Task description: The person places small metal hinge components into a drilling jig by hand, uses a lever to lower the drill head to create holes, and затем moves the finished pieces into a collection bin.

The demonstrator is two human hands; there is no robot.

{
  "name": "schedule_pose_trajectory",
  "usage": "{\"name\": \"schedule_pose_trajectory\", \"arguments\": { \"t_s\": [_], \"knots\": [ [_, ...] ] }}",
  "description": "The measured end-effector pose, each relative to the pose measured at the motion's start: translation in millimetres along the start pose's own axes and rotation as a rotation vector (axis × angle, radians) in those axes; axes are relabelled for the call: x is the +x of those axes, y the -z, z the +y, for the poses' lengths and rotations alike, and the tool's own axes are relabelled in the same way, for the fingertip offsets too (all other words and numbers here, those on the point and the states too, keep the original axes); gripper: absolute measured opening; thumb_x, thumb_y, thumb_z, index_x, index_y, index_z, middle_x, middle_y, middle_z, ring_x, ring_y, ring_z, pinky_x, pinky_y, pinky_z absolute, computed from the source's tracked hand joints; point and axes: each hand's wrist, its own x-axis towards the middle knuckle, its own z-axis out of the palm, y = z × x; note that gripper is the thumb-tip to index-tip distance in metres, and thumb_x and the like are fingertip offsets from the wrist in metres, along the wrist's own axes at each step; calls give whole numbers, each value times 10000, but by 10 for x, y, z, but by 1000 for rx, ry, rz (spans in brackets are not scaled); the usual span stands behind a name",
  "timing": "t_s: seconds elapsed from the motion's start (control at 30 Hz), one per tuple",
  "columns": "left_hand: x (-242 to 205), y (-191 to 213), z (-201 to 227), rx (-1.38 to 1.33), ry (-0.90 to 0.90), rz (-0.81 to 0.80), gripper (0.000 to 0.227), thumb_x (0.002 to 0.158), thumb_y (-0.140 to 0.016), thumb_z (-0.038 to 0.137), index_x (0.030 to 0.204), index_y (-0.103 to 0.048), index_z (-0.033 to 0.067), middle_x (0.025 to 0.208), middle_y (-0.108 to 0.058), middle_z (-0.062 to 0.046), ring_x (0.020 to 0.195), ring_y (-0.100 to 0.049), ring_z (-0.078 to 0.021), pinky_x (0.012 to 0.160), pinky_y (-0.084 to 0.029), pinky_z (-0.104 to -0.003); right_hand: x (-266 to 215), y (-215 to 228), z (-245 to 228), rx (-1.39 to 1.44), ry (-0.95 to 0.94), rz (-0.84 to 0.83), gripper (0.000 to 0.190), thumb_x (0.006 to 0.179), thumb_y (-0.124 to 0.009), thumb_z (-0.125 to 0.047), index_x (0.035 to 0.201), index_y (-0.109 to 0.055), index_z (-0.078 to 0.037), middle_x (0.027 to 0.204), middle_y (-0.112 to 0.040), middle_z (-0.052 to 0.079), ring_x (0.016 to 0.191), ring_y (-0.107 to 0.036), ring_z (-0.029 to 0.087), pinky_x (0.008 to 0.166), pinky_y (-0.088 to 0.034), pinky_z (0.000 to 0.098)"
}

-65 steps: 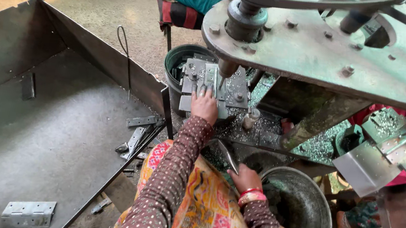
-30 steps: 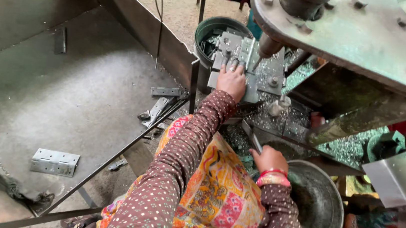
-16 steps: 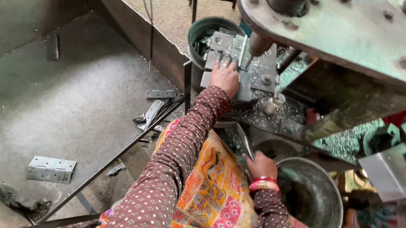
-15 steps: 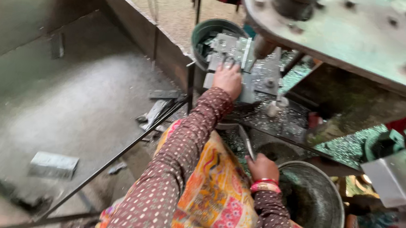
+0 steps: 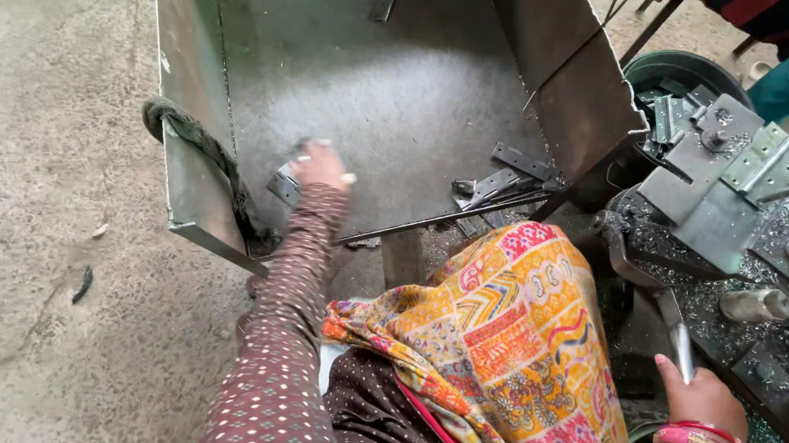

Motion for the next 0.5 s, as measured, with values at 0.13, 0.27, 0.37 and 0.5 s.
{"name": "schedule_pose_trajectory", "arguments": {
  "t_s": [0.13, 0.27, 0.37, 0.5],
  "knots": [
    [-21, 18, -671, -229, 115, -129, 1000, 682, -918, 365, 1476, -383, 76, 1424, -430, -168, 1327, -473, -348, 1120, -371, -495, -101, 38, -54, -17, 6, 16, 713, 983, -555, -692, 1033, -764, -12, 912, -756, 265, 903, -720, 469, 801, -550, 545],
    [9, -33, -654, -427, 86, -213, 913, 741, -862, 200, 1531, -405, 181, 1439, -450, -154, 1287, -535, -358, 1064, -463, -471, -127, 7, -88, -4, -25, 14, 710, 959, -563, -694, 1048, -752, -16, 915, -758, 261, 893, -730, 465, 793, -555, 547],
    [79, -190, -500, -675, -27, -265, 851, 699, -903, 272, 1423, -476, 140, 1365, -493, -154, 1218, -577, -342, 1024, -489, -428, -105, -19, -38, -12, -13, 35, 712, 946, -565, -703, 1035, -754, -22, 940, -752, 256, 919, -719, 467, 803, -550, 548],
    [-93, -207, -303, -349, -551, -153, 348, 853, -686, 142, 1197, -730, 173, 1129, -670, -174, 1104, -641, -375, 934, -529, -466, -108, -39, -75, 19, 7, 60, 693, 932, -570, -700, 1030, -761, -41, 980, -750, 253, 945, -714, 467, 809, -549, 557]
  ]
}}
